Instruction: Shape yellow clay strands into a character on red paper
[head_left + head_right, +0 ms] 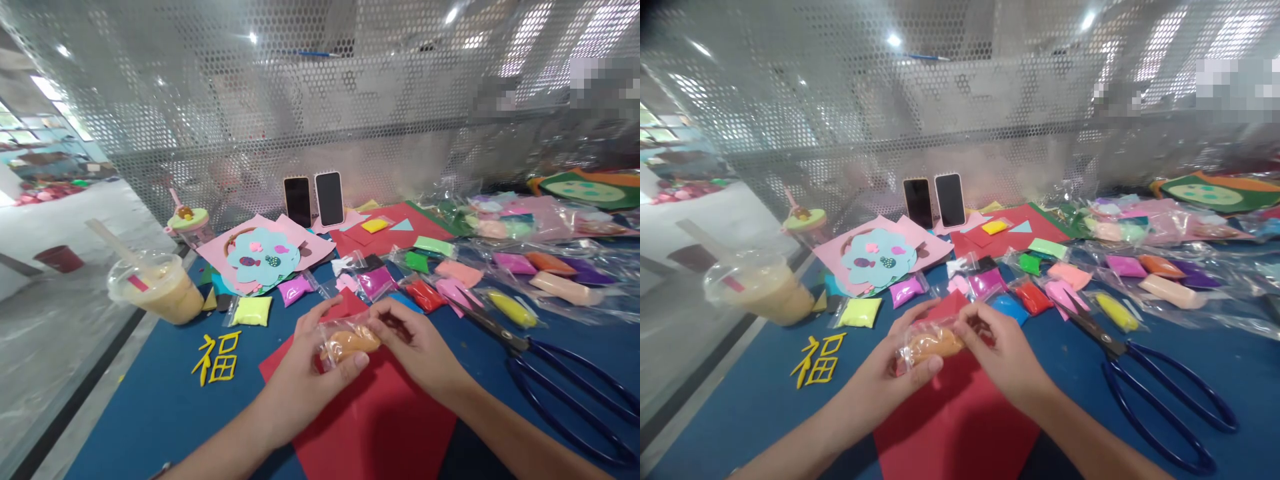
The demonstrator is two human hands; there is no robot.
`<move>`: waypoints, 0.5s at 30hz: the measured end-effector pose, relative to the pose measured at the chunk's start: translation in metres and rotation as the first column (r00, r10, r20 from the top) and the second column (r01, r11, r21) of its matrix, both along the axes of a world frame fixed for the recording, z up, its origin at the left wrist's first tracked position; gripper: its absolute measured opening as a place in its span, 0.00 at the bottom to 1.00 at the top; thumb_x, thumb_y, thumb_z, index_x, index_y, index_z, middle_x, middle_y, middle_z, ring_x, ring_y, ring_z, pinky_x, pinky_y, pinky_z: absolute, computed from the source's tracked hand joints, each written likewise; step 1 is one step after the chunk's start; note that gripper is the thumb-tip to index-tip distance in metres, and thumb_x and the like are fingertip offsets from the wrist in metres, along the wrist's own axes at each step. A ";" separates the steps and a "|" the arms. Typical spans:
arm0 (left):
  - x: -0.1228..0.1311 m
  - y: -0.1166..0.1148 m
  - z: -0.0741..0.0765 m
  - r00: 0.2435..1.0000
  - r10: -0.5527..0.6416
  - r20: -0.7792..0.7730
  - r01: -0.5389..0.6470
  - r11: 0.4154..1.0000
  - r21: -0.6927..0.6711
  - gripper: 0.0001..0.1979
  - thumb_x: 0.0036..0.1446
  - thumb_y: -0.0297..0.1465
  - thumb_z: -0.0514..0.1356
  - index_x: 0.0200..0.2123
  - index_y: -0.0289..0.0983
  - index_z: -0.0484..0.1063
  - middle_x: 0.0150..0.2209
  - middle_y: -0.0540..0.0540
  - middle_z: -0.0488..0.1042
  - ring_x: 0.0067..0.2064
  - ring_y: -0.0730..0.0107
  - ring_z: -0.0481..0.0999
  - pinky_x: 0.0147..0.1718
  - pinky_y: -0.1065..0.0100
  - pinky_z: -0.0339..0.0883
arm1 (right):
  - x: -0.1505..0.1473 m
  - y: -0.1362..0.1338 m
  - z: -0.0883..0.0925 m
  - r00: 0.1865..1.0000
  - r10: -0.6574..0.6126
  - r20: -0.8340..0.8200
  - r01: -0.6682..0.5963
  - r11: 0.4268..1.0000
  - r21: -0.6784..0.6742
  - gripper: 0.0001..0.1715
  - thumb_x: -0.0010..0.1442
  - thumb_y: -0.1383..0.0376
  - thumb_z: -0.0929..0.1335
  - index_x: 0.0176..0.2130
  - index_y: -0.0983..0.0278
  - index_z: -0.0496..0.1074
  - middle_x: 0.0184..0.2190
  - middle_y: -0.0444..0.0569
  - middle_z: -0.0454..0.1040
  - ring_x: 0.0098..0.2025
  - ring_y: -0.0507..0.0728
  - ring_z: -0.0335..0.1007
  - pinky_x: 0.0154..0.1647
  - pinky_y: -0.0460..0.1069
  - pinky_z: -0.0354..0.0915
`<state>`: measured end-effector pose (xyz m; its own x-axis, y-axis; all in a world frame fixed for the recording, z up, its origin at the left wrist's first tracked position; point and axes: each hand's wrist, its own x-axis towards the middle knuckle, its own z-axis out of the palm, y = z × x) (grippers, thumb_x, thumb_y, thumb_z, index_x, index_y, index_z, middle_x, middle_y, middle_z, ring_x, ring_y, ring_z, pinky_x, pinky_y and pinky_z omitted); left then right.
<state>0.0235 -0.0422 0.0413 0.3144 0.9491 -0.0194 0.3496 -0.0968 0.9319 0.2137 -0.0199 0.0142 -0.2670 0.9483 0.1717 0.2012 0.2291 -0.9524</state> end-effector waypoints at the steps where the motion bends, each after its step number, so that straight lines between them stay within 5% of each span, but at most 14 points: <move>1: 0.001 0.000 -0.001 1.000 0.017 0.005 -0.017 1.000 -0.002 0.14 0.56 0.43 0.60 0.42 0.42 0.76 0.64 0.45 0.55 0.63 0.48 0.57 0.61 0.49 0.53 | 0.000 -0.001 0.000 1.000 -0.001 0.013 0.001 1.000 0.009 0.15 0.64 0.52 0.63 0.33 0.60 0.66 0.27 0.42 0.67 0.30 0.51 0.64 0.31 0.45 0.61; 5: 0.002 0.001 -0.002 0.997 -0.010 0.082 0.013 0.999 -0.039 0.12 0.56 0.39 0.58 0.37 0.38 0.74 0.63 0.40 0.56 0.61 0.48 0.60 0.55 0.52 0.62 | 0.000 -0.002 -0.001 0.998 -0.011 0.056 0.009 0.999 0.039 0.15 0.66 0.53 0.61 0.33 0.59 0.65 0.28 0.42 0.67 0.30 0.51 0.63 0.31 0.45 0.61; 15: -0.003 0.012 0.000 0.998 -0.032 0.052 0.026 0.994 0.110 0.06 0.52 0.33 0.61 0.33 0.38 0.69 0.50 0.41 0.62 0.51 0.55 0.67 0.50 0.56 0.65 | -0.001 -0.002 -0.002 0.999 -0.048 -0.020 0.049 0.998 0.041 0.16 0.66 0.52 0.61 0.32 0.60 0.64 0.23 0.40 0.64 0.26 0.50 0.62 0.28 0.45 0.60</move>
<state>0.0205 -0.0306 0.0411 0.3394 0.9352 0.1012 0.2948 -0.2080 0.9326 0.2128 -0.0220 0.0119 -0.2172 0.9521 0.2153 0.1953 0.2585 -0.9461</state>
